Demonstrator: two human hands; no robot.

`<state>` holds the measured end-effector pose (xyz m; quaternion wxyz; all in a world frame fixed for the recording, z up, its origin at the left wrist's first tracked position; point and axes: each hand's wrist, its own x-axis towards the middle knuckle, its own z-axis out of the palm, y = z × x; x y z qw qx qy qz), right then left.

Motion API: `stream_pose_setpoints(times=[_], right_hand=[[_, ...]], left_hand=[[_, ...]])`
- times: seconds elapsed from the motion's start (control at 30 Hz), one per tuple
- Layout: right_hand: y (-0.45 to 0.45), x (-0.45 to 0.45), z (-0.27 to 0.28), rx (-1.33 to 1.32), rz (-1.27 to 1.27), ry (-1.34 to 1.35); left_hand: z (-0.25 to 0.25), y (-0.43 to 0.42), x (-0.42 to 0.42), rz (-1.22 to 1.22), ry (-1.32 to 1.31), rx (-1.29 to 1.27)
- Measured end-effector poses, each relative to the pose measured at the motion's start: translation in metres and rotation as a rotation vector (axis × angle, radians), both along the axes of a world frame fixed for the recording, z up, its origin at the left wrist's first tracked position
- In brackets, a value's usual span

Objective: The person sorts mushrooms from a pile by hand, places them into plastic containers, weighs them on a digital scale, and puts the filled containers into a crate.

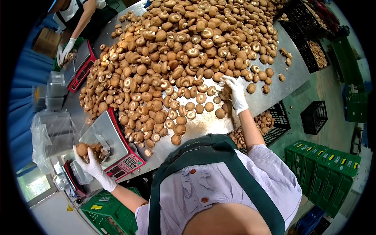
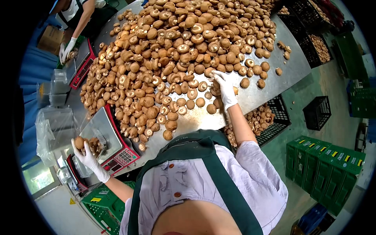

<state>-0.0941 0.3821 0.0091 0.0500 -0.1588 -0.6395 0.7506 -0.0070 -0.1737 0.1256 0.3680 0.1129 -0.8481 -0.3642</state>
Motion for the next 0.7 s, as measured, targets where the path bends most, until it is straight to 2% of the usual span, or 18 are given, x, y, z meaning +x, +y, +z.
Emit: stream_pose_setpoints(times=[0.07, 0.13, 0.17, 0.2, 0.3, 0.33, 0.4, 0.47, 0.53, 0.6, 0.67, 0.7], right_hand=[[0.005, -0.006, -0.026, 0.108, 0.003, 0.057], [-0.004, -0.007, -0.026, 0.181, 0.008, 0.029], [-0.009, -0.007, -0.027, 0.259, 0.009, 0.001], [-0.013, -0.006, -0.032, 0.253, 0.015, 0.002], [-0.021, -0.004, -0.041, 0.854, 0.128, 0.005], [-0.025, -0.004, -0.053, 0.944, 0.096, 0.079], [-0.025, -0.002, -0.059, 1.023, 0.074, 0.083], [-0.025, -0.001, -0.056, 1.098, 0.065, 0.075], [-0.024, -0.002, -0.051, 0.944, 0.089, 0.035], [-0.017, -0.003, -0.058, 1.137, 0.062, 0.198], [-0.025, -0.001, -0.04, 1.09, 0.1, 0.186], [-0.028, -0.001, -0.038, 1.097, 0.106, 0.213]], left_hand=[[-0.016, -0.045, 0.017, 0.022, -0.208, -0.362], [-0.048, -0.067, 0.026, 0.059, -0.51, -0.661], [-0.056, -0.076, 0.028, 0.018, -0.476, -0.553], [-0.051, -0.075, 0.029, 0.025, -0.478, -0.557], [-0.044, -0.065, 0.025, -0.008, -0.529, -0.494], [-0.041, -0.056, 0.024, -0.013, -0.495, -0.515], [-0.045, -0.063, 0.024, -0.071, -0.38, -0.389], [-0.038, -0.058, 0.023, 0.044, -0.349, -0.166], [-0.058, -0.086, 0.028, 0.143, -0.284, -0.114], [-0.074, -0.105, 0.032, 0.105, -0.049, 0.026], [-0.062, -0.095, 0.032, 0.175, 0.113, 0.36], [-0.066, -0.107, 0.038, 0.199, 0.099, 0.395]])
